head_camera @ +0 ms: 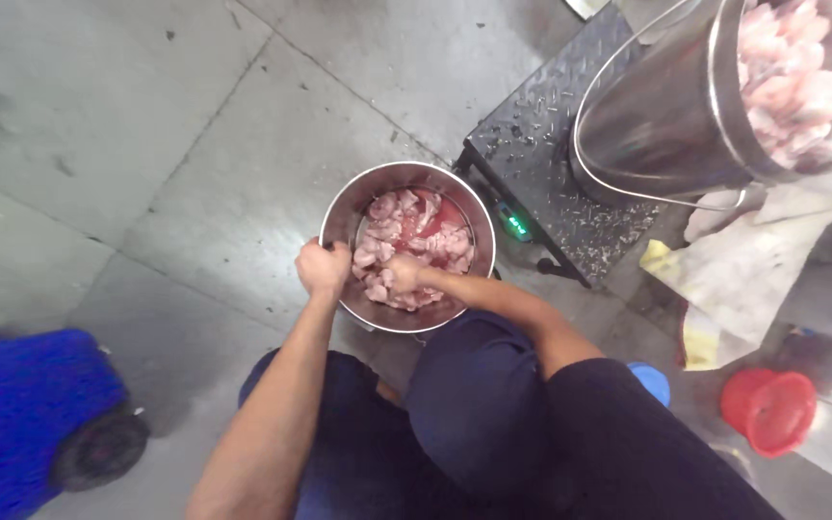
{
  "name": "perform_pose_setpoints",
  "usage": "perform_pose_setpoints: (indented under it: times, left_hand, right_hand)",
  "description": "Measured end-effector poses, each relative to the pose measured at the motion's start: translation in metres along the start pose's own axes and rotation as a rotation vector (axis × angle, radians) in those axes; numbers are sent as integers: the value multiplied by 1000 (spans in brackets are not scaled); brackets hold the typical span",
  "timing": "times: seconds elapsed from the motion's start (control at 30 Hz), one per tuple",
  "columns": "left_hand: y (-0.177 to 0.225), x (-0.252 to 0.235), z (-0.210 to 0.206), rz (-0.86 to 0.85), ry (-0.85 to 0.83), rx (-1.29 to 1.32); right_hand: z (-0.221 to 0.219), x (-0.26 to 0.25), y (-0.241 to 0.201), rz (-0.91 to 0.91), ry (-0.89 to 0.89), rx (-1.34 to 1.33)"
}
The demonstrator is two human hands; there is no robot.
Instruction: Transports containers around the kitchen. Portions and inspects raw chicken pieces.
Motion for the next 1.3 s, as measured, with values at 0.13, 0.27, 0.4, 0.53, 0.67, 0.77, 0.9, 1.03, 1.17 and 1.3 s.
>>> perform_pose_setpoints:
  times: [0.13,0.27,0.4,0.53,0.67,0.77,0.9,1.03,1.17,1.3]
  left_hand:
    - [-3,-3,-3,-9,5,18]
    - [-4,-4,-3,-1,11,36]
    - [-4,-5,-3,1,8,33]
    - [-6,-5,-6,6,12,30]
    - [-4,-3,-2,4,10,26]
    - [-7,-1,-3,17,-1,43]
    - [-6,0,-3,18,-9,54]
    - [-7,2,-2,9,-5,56]
    - [-7,6,0,-5,-4,96]
    - [-10,3,-1,-28,8,84]
  right_hand:
    - [18,12,-12,-18,59,1]
    - [30,25,-26,28,97,35]
    - [40,44,-42,11,105,147]
    - [44,51,-46,17,183,203]
    - [56,60,-46,-18,124,192]
    - [85,85,-49,11,162,137]
    - [178,176,-74,43,554,96]
    - [290,322,-110,-13,1139,148]
    - [382,394,-55,-142,1275,57]
    - [403,435,-10,-290,1254,-338]
Point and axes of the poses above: each hand's wrist, its own x-axis away from the middle knuckle, its own z-axis out of the back of the hand, y = z × x, the point moved 5 cm from there along -x, towards the middle knuckle, and after that the axes turned 8 degrees about y, right-handed, at the moved point
